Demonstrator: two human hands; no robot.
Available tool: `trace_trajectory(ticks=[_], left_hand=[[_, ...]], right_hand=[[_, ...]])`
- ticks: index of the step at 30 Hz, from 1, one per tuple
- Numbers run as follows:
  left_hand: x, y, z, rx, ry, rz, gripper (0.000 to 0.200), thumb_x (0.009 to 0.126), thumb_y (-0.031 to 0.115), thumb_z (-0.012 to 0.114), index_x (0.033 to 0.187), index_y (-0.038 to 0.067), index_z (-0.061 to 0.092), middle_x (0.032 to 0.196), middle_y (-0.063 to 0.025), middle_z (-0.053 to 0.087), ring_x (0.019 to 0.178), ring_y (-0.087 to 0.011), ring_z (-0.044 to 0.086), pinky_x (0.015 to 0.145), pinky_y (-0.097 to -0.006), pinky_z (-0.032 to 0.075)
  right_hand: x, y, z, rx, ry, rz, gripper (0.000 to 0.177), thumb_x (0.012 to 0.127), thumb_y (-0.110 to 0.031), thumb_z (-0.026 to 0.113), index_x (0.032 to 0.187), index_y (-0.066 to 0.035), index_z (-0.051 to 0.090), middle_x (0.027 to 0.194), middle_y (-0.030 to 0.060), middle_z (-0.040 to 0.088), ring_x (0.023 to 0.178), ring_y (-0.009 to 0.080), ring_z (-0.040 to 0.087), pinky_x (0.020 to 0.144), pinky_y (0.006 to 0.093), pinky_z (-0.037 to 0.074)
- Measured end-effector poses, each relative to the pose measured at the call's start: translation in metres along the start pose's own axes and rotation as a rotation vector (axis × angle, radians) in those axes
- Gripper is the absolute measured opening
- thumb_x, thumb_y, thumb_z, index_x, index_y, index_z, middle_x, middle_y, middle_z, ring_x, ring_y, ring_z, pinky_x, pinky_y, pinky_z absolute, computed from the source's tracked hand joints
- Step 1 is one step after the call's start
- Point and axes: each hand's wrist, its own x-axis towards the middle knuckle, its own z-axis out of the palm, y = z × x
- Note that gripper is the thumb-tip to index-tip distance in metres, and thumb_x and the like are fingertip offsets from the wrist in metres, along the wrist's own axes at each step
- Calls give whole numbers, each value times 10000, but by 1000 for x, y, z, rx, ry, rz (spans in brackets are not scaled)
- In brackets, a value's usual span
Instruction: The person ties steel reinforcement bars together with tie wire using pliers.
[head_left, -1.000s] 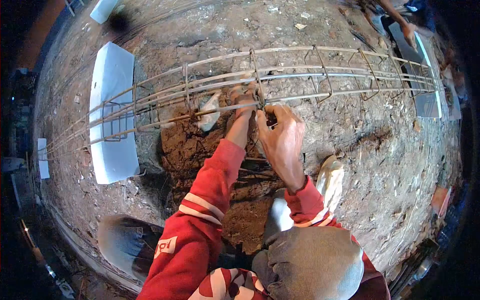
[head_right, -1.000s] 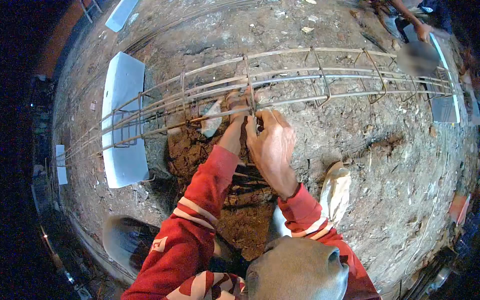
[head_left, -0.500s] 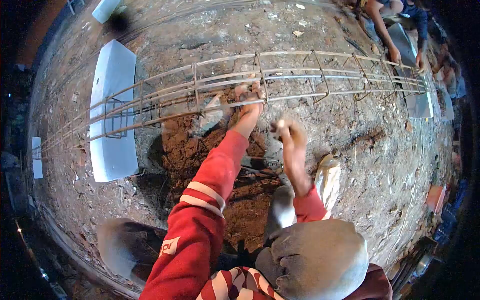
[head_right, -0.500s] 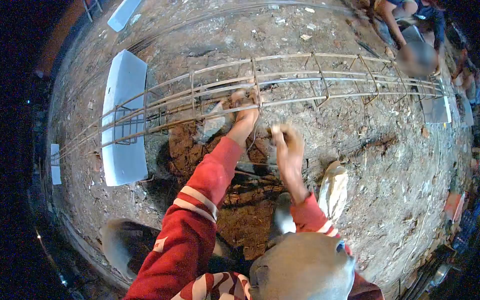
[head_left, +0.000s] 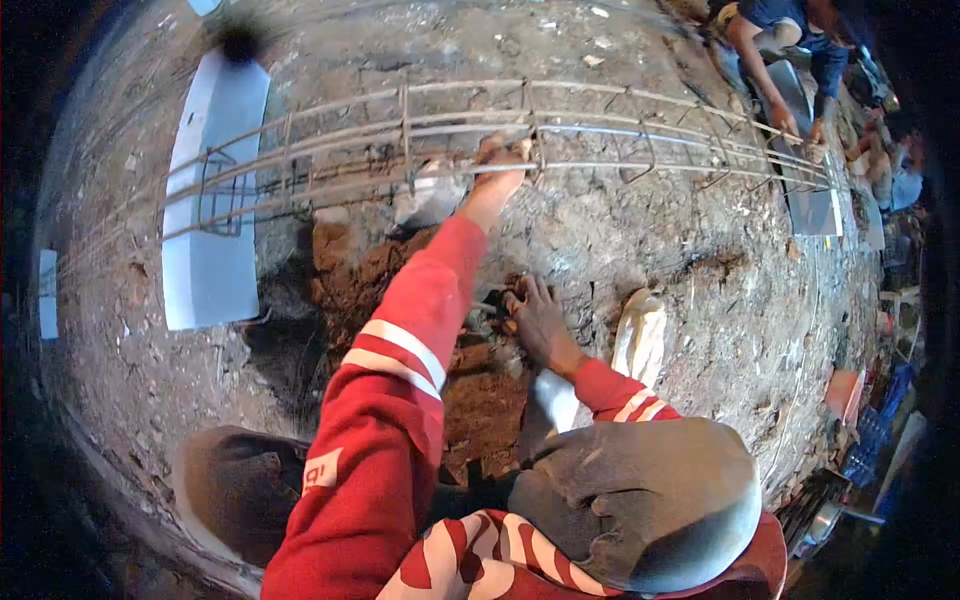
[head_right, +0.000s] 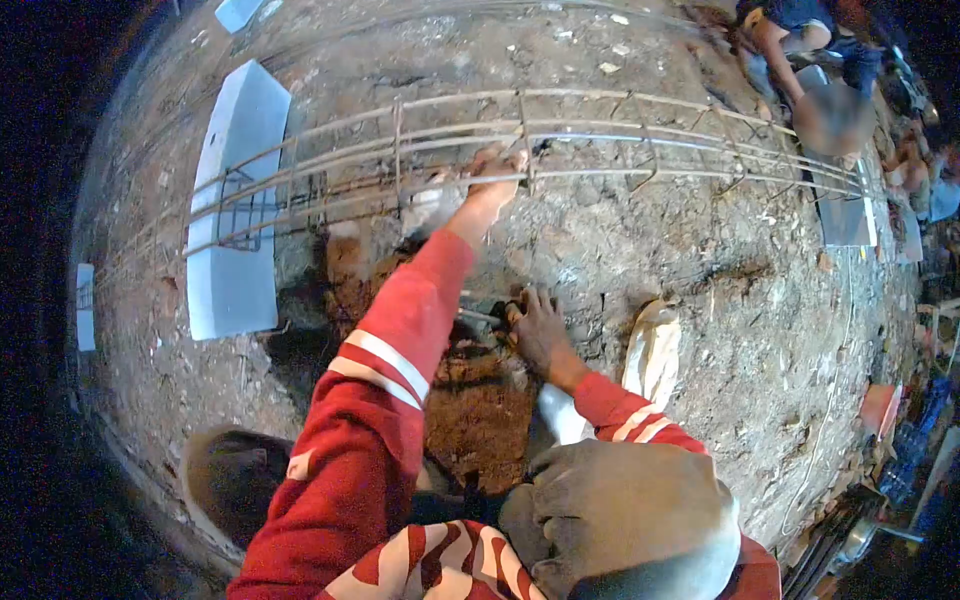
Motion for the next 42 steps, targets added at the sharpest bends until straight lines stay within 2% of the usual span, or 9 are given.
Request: trace_trajectory(ticks=[3, 5, 8, 14, 28, 30, 33, 37, 42], left_hand=[[-17, -3, -36, 280, -192, 50, 534, 937, 184, 595, 1418, 10, 443, 1299, -300, 570, 1221, -327, 580, 998, -412, 483], [-56, -5, -57, -529, -427, -51, 562, 967, 99, 495, 1495, 36, 313, 1421, -286, 467, 1332, -397, 470, 1107, -418, 408], [-57, -45, -66, -1076, -644, -172, 624, 946, -27, 423, 1529, 48, 212, 1499, -272, 371, 1407, -429, 353, 1169, -429, 335], [-77, -33, -85, -1617, -563, -368, 656, 891, -60, 445, 1515, 23, 259, 1556, -251, 270, 1465, -396, 247, 1200, -432, 295], [-67, -49, -86, -1260, -416, -319, 688, 786, -227, 499, 1428, -29, 352, 1249, -223, 474, 1182, -318, 539, 1065, -341, 468], [-65, -54, -85, -1262, -389, -351, 665, 789, -224, 504, 1410, -29, 369, 1229, -215, 488, 1138, -308, 556, 1048, -341, 479], [-68, -47, -88, -1212, -371, -324, 665, 793, -211, 513, 1414, -32, 355, 1174, -182, 520, 1068, -285, 571, 1033, -346, 486], [-56, -78, -88, -541, -460, 146, 542, 869, -116, 514, 1393, -39, 401, 1242, -200, 552, 1168, -293, 555, 1057, -369, 469], [-58, -40, -61, -856, -425, -163, 448, 984, 222, 583, 1327, -43, 473, 1268, -219, 590, 1199, -316, 586, 1025, -422, 501]], right_hand=[[9, 11, 18, -35, 56, 4, 584, 764, -308, 751, 1279, -124, 545, 1335, 184, 460, 1257, 374, 430, 981, 552, 375], [12, 7, 11, -87, 9, 12, 615, 760, -287, 749, 1302, -120, 511, 1327, 183, 475, 1253, 371, 443, 977, 535, 378], [19, 6, 19, -65, 79, 11, 694, 704, -283, 780, 1310, -89, 502, 1305, 179, 499, 1235, 360, 464, 983, 524, 377], [26, -14, 3, -40, 191, -35, 614, 754, -204, 709, 1318, -77, 501, 1245, 175, 527, 1231, 356, 477, 982, 514, 378], [17, 35, 57, 406, 284, -154, 531, 707, -203, 729, 1180, 12, 619, 1225, 223, 588, 1182, 415, 501, 1039, 540, 355], [8, 46, 66, 330, -5, -158, 478, 731, -188, 699, 1165, 4, 642, 1200, 230, 599, 1115, 410, 527, 1022, 531, 368], [0, 30, 28, 59, 73, -290, 363, 768, -172, 673, 1098, -23, 659, 1120, 203, 605, 1085, 379, 547, 998, 507, 384], [-16, 7, -62, -111, 86, -221, 180, 776, -135, 642, 949, -92, 668, 1017, 114, 600, 1046, 283, 574, 922, 445, 415], [-65, 51, -83, -76, 245, 6, 214, 772, -73, 600, 977, -52, 662, 1075, 133, 599, 1042, 320, 564, 902, 452, 422]])
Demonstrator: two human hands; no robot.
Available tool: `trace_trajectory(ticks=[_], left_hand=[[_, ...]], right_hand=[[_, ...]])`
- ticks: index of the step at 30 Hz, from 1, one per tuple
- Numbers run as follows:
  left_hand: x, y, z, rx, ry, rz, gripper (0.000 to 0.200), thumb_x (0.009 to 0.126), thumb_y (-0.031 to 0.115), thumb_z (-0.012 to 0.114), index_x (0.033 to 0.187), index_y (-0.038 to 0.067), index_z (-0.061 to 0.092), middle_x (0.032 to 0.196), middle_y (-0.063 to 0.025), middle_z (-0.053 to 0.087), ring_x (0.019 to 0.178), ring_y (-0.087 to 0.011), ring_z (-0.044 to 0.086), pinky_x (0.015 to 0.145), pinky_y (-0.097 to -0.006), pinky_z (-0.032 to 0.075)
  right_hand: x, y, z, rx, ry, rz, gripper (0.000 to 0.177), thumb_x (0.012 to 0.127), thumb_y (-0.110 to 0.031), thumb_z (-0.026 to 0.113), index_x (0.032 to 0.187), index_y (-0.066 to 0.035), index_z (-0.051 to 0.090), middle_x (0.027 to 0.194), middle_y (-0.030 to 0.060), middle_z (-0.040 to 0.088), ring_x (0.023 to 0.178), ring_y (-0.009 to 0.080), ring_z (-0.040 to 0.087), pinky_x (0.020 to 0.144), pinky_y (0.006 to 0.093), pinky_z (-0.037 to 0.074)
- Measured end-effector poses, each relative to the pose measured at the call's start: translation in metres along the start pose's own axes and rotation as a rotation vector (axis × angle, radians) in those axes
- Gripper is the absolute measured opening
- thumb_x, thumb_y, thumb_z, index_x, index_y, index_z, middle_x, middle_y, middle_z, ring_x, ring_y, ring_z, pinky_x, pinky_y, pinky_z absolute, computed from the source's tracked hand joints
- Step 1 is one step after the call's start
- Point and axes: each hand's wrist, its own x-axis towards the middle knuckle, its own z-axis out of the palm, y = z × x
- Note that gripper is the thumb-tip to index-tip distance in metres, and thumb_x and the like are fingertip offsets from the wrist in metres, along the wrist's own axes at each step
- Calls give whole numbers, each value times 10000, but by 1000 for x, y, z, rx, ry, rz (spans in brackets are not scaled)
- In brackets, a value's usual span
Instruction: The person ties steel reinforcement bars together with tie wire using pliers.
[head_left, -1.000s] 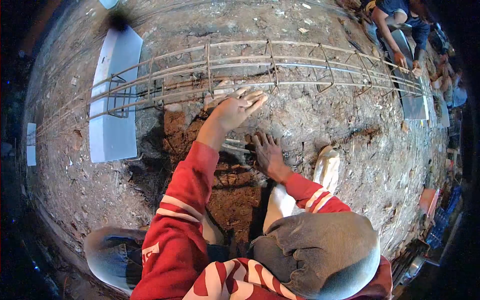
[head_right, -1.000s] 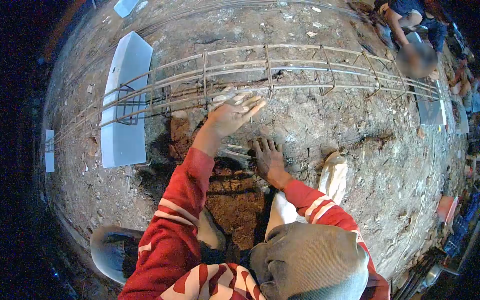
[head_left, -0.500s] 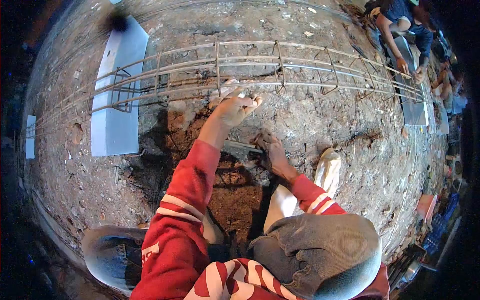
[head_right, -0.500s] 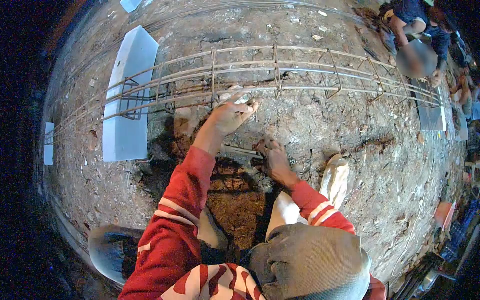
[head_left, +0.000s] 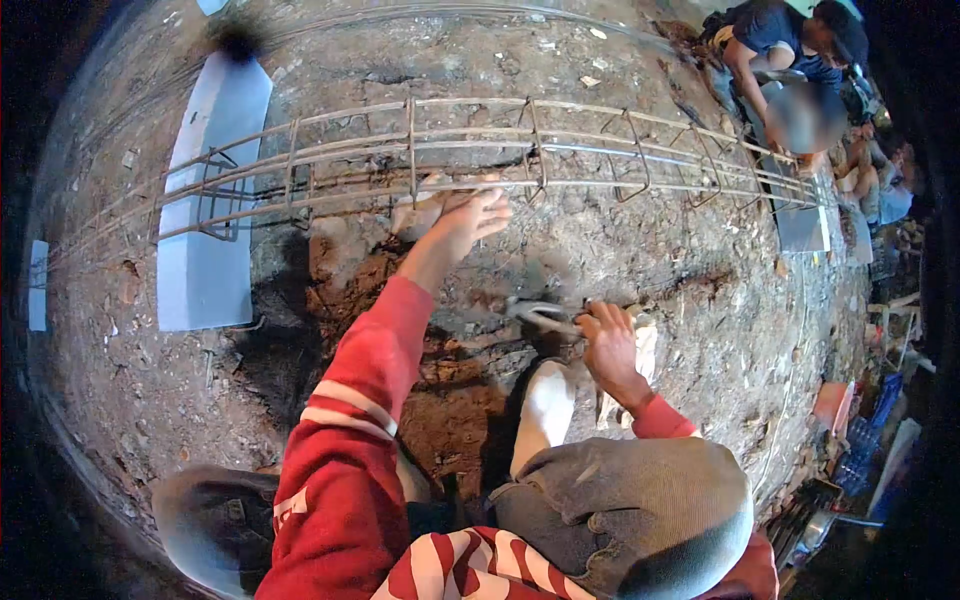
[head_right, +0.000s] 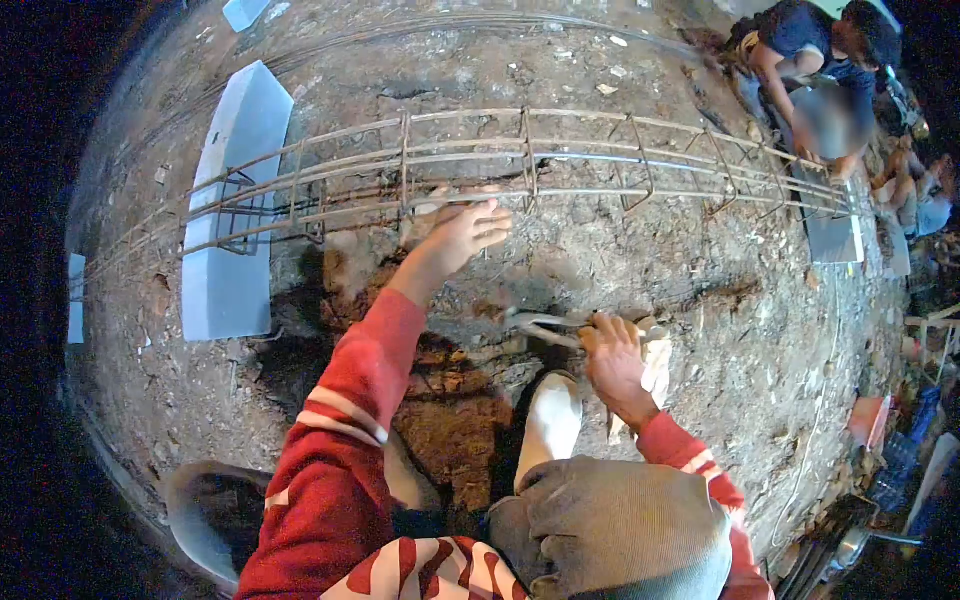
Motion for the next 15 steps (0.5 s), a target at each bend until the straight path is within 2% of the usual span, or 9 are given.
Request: trace_trajectory(ticks=[1, 2, 4, 5, 8, 9, 12, 15], left_hand=[[17, -12, -3, -114, -90, -1, 433, 1005, 300, 555, 1301, -11, 498, 1192, -184, 618, 1051, -293, 643, 977, -440, 526], [36, -21, -1, -131, -100, 16, 433, 1005, 300, 555, 1301, -11, 498, 1192, -184, 618, 1051, -293, 643, 977, -440, 526], [71, -33, 18, -53, 92, -110, 374, 1023, 326, 514, 1253, 33, 544, 1081, -133, 640, 950, -284, 643, 953, -468, 527], [62, -15, 45, 20, 263, -92, 346, 993, 355, 549, 1179, 65, 585, 964, -90, 631, 877, -266, 635, 915, -494, 529], [84, -19, 55, 59, 256, 27, 338, 987, 348, 549, 1167, 64, 588, 961, -93, 632, 876, -270, 635, 907, -495, 529], [91, -25, 56, 58, 249, 53, 336, 985, 346, 549, 1163, 64, 589, 961, -94, 633, 875, -271, 636, 905, -495, 529], [100, -28, 56, 59, 232, 96, 328, 979, 339, 549, 1151, 63, 591, 958, -96, 634, 874, -274, 636, 898, -496, 530], [102, -29, 54, 68, 225, 113, 320, 973, 332, 549, 1139, 62, 593, 955, -99, 636, 872, -278, 637, 891, -498, 530]], right_hand=[[-6, 7, -6, 55, 54, 105, 232, 774, -45, 577, 992, -37, 654, 1099, 143, 598, 1049, 334, 559, 903, 456, 422], [-11, 11, -13, 110, 43, 200, 312, 758, 1, 530, 1056, 7, 624, 1155, 178, 591, 1049, 380, 562, 897, 479, 437], [-14, 18, -20, 302, 167, 219, 345, 747, 9, 517, 1081, 30, 600, 1147, 211, 585, 1025, 418, 570, 881, 501, 453], [-6, 10, -34, 385, 102, 363, 338, 744, 13, 494, 1066, 49, 593, 1142, 253, 575, 997, 456, 565, 864, 508, 462], [19, 6, -65, 361, 25, 253, 347, 751, 23, 478, 1083, 50, 576, 1117, 269, 582, 1009, 464, 562, 879, 496, 464], [25, 9, -72, 285, 48, 132, 400, 745, 40, 470, 1137, 57, 550, 1076, 268, 595, 1003, 469, 567, 886, 503, 466], [45, 18, -78, 239, -39, 145, 447, 737, 40, 479, 1180, 52, 532, 1058, 256, 595, 1003, 469, 566, 892, 510, 466], [59, 22, -89, 255, -100, 113, 431, 733, 33, 494, 1160, 46, 553, 1069, 257, 595, 1013, 461, 566, 913, 499, 464]])
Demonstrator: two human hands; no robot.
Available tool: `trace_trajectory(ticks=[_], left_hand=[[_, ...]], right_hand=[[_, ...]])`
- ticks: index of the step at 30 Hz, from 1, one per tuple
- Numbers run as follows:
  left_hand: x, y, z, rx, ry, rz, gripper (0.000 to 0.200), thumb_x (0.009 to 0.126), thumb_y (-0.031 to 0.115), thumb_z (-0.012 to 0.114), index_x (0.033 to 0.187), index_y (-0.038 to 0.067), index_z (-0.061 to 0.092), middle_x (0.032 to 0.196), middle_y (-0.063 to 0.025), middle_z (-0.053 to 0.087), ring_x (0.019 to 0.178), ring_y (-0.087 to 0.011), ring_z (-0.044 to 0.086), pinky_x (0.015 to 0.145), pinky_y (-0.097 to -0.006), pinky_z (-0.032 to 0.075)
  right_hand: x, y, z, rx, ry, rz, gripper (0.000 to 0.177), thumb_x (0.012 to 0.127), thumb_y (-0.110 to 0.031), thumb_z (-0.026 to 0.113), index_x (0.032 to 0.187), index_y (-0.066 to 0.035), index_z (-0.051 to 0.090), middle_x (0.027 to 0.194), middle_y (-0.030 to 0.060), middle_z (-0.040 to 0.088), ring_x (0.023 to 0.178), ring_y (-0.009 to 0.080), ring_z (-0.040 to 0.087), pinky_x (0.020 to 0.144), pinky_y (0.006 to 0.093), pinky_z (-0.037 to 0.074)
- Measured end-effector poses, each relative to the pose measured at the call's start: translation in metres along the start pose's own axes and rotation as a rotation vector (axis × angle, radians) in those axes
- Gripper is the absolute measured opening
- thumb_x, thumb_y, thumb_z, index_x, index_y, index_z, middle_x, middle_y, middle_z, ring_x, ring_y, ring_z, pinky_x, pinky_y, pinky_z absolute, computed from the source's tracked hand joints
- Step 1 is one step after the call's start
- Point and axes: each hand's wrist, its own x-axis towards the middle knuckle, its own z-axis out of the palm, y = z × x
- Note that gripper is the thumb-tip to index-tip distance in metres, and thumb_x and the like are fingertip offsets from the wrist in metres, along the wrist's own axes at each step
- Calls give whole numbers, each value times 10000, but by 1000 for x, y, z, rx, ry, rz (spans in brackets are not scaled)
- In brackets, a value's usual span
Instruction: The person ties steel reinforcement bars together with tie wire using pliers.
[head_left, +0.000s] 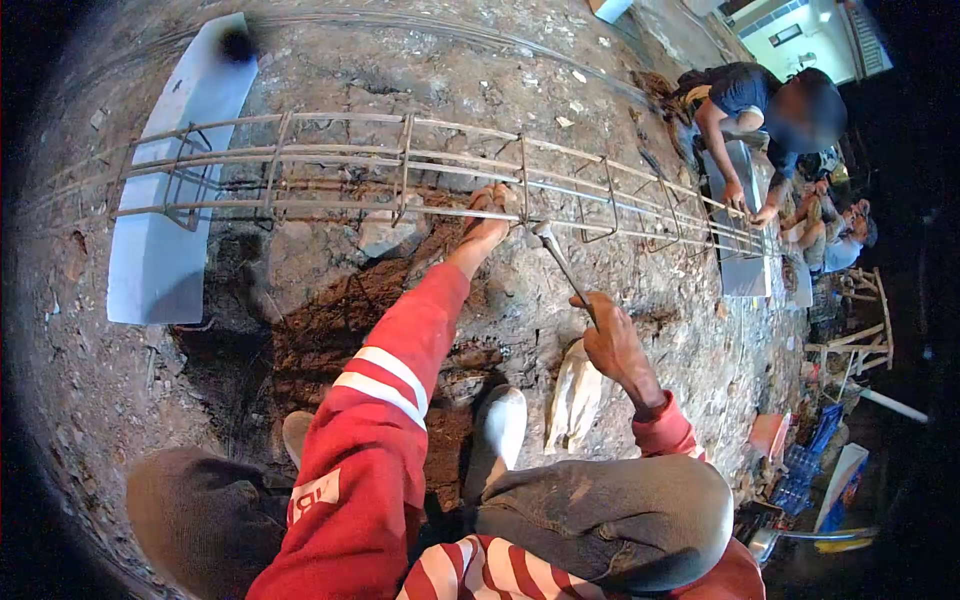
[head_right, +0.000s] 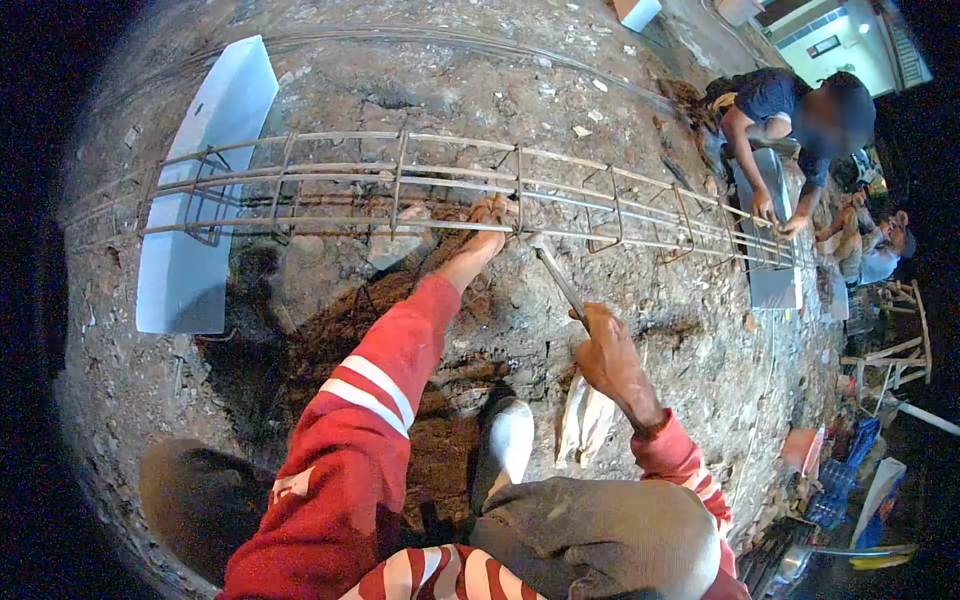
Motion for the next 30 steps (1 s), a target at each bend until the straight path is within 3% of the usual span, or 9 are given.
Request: trace_trajectory(ticks=[6, 12, 14, 18, 20, 21, 23, 27, 30], left_hand=[[-2, -4, -3, 28, -11, 23, 305, 962, 319, 549, 1116, 61, 598, 949, -104, 638, 870, -285, 639, 877, -500, 531], [-2, -7, -3, 72, -13, 47, 290, 950, 306, 549, 1092, 59, 603, 944, -109, 641, 867, -292, 640, 863, -502, 532], [-3, -8, -3, 90, -9, 56, 285, 946, 301, 548, 1084, 59, 605, 942, -111, 642, 866, -294, 641, 858, -503, 532], [-6, -8, -5, 138, -9, 71, 275, 938, 292, 548, 1068, 58, 608, 938, -114, 643, 864, -299, 642, 849, -505, 533], [-6, -8, -6, 164, -11, 71, 270, 934, 288, 548, 1061, 57, 609, 936, -116, 644, 863, -301, 642, 844, -505, 533], [-7, -8, -6, 177, -9, 77, 267, 933, 285, 548, 1057, 57, 610, 935, -117, 645, 863, -302, 643, 842, -506, 533], [-5, -6, -4, 205, -10, 88, 263, 929, 281, 548, 1049, 56, 612, 933, -118, 645, 862, -304, 643, 837, -506, 534], [-3, 0, -6, 271, -6, 108, 253, 921, 272, 548, 1033, 55, 615, 929, -122, 647, 860, -309, 644, 827, -508, 534], [-2, 3, -9, 319, -8, 114, 246, 915, 265, 548, 1021, 54, 617, 927, -124, 649, 858, -312, 645, 820, -509, 535]], right_hand=[[7, -16, -14, 48, -13, -110, 406, 721, 40, 475, 1109, 42, 597, 1036, 257, 618, 996, 443, 587, 918, 482, 469], [11, -33, -16, -47, -191, 165, 338, 738, 37, 469, 1031, -4, 633, 1011, 248, 622, 989, 435, 591, 907, 485, 468], [7, -23, -3, -48, -51, 35, 302, 765, 23, 464, 1010, -20, 636, 953, 239, 630, 939, 437, 603, 864, 503, 479], [3, -23, 8, -28, 37, 40, 286, 799, 5, 460, 1030, -22, 626, 938, 241, 637, 897, 436, 610, 806, 522, 490], [0, -17, 30, -87, 89, 119, 375, 813, 16, 453, 1182, 13, 522, 898, 275, 596, 772, 443, 553, 717, 521, 465], [-4, -2, 61, -97, 376, -75, 267, 823, -8, 477, 1072, 47, 557, 861, 291, 585, 727, 432, 542, 704, 489, 469], [8, -7, 82, 129, 134, 252, 391, 760, -20, 516, 1135, 84, 552, 877, 300, 632, 773, 467, 626, 694, 544, 503], [34, 48, 188, 280, 376, 181, 357, 707, -25, 577, 1052, 59, 540, 796, 297, 623, 669, 480, 587, 632, 537, 471], [36, 25, 169, 204, 417, 106, 324, 707, -43, 622, 1004, 45, 528, 789, 297, 625, 642, 485, 585, 632, 537, 473]])
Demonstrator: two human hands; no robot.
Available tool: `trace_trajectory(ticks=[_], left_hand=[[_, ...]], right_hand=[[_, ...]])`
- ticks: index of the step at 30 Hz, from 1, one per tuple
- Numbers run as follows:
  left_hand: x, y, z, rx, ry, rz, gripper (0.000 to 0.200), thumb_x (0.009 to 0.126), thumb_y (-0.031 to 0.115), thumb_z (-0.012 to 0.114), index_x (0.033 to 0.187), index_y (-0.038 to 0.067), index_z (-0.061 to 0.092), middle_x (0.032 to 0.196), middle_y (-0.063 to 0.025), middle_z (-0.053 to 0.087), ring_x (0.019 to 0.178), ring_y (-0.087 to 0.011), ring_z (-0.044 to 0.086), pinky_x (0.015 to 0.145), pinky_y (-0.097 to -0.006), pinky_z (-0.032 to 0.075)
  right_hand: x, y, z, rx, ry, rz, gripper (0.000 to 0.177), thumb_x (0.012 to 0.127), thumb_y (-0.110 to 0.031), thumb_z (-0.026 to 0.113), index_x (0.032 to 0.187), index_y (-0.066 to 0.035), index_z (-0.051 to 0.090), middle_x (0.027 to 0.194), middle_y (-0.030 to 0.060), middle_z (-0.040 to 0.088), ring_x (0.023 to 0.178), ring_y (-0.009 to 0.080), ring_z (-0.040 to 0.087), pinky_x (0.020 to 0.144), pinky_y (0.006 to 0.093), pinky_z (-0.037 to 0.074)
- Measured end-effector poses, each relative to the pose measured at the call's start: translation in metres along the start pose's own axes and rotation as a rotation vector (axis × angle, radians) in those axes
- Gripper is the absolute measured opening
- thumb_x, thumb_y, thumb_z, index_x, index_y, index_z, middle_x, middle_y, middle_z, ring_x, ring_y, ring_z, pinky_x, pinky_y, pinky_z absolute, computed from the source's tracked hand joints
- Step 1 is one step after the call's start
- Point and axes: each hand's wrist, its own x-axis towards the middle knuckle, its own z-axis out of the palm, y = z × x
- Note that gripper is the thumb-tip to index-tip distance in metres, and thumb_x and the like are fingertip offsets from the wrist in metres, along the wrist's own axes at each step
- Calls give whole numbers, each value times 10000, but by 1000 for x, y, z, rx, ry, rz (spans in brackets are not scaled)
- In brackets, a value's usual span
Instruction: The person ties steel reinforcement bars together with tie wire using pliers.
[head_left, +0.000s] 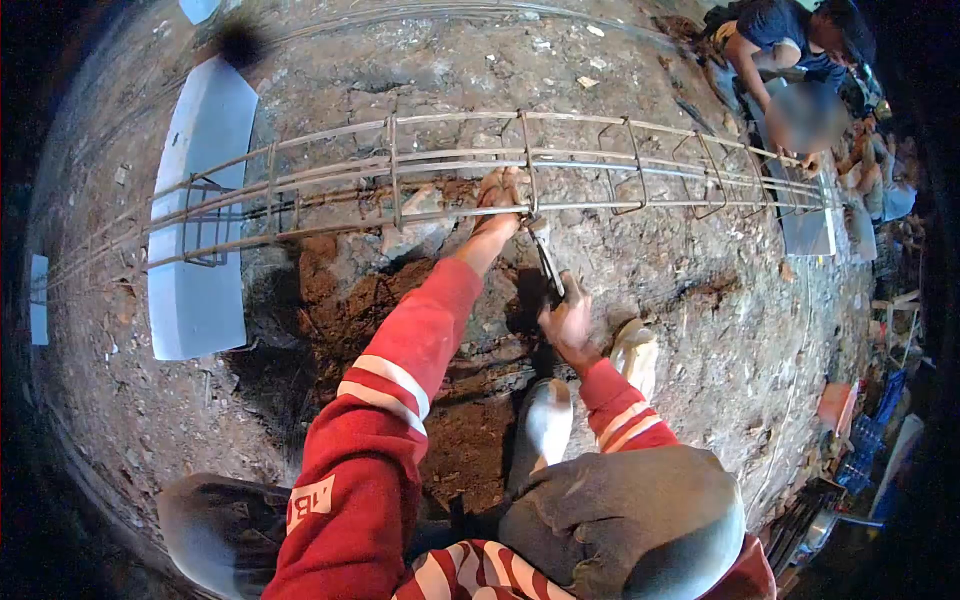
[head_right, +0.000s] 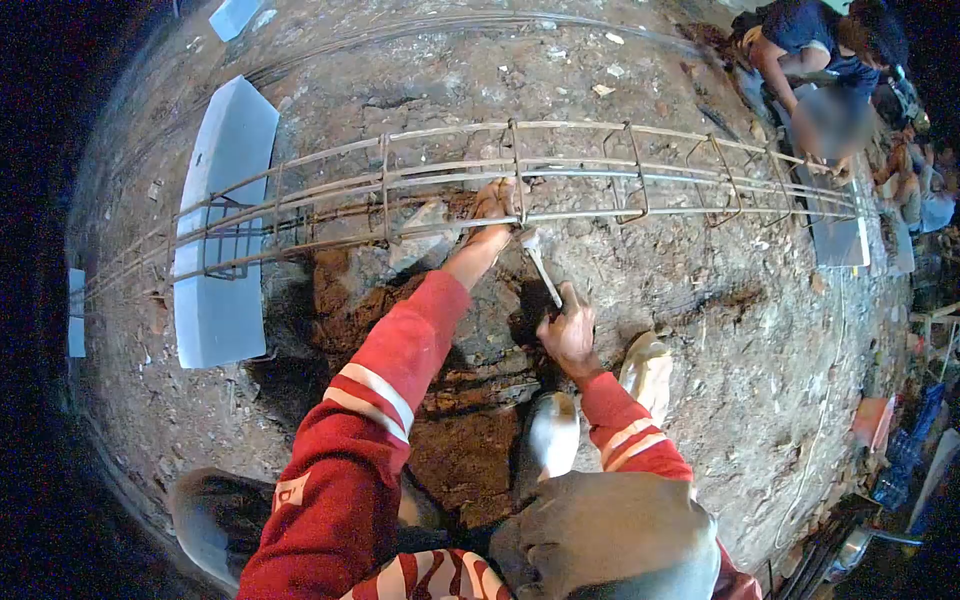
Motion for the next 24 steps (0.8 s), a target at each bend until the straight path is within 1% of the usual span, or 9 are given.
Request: trace_trajectory(ticks=[5, 6, 7, 11, 13, 14, 18, 20, 24], left_hand=[[-9, -5, -15, 170, -68, 50, 235, 905, 254, 548, 1001, 53, 621, 922, -129, 651, 856, -318, 646, 809, -511, 535], [-11, -4, -18, 223, -85, 68, 232, 903, 252, 548, 997, 53, 622, 921, -130, 651, 855, -319, 647, 806, -511, 536], [-11, -5, -22, 292, -98, 99, 230, 901, 250, 548, 994, 53, 623, 920, -130, 652, 855, -320, 647, 804, -512, 536], [-7, -8, -26, 656, -54, 295, 221, 894, 241, 548, 978, 51, 626, 916, -134, 653, 853, -325, 648, 794, -513, 536], [-7, -8, -28, 856, 6, 391, 217, 890, 236, 548, 970, 51, 628, 914, -136, 654, 852, -327, 648, 790, -514, 537], [-9, -8, -30, 957, 36, 430, 215, 888, 234, 548, 966, 51, 629, 913, -136, 655, 852, -329, 649, 787, -515, 537], [-44, 4, -43, 1301, 110, 513, 207, 880, 225, 548, 950, 50, 632, 910, -140, 656, 850, -333, 650, 778, -516, 537], [-87, 37, -45, 1363, 30, 391, 211, 863, 214, 543, 936, 44, 646, 900, -163, 666, 851, -367, 653, 760, -504, 534], [-156, 111, -30, 1401, -320, 295, 215, 862, 168, 515, 955, 48, 668, 960, -190, 677, 895, -403, 651, 780, -480, 529]], right_hand=[[-12, -79, -46, 219, -171, 419, 370, 785, -168, 701, 1034, 32, 514, 849, 307, 645, 820, 430, 667, 755, 513, 515], [-31, -50, -23, 84, -83, 134, 505, 798, -212, 725, 1155, 38, 469, 930, 236, 676, 685, 376, 668, 658, 469, 544], [-37, -32, -15, 691, -502, 489, 565, 807, -209, 738, 1233, 14, 443, 905, 129, 649, 597, 277, 631, 545, 425, 529], [-24, -20, -14, 2455, -1213, 728, 356, 792, -187, 784, 1039, -42, 573, 689, 1, 459, 557, 115, 502, 483, 331, 440], [-31, -29, -23, 1838, -835, 725, 349, 812, -207, 763, 1034, -31, 559, 674, -11, 467, 527, 117, 471, 465, 322, 427], [-28, -31, -29, 1632, -863, 700, 607, 855, -254, 709, 1339, -47, 406, 727, 11, 490, 553, 112, 524, 513, 287, 471], [-23, -59, -67, 893, -448, 592, 466, 904, -318, 653, 1143, 52, 502, 949, 114, 614, 784, 229, 647, 706, 349, 527], [-37, -44, -55, 40, -59, 69, 470, 892, -171, 597, 1282, 49, 456, 1081, 241, 590, 898, 396, 640, 767, 496, 506], [-22, -78, -83, -109, -48, 243, 499, 852, -80, 567, 1337, -28, 463, 1100, 276, 573, 921, 486, 600, 768, 571, 479]])
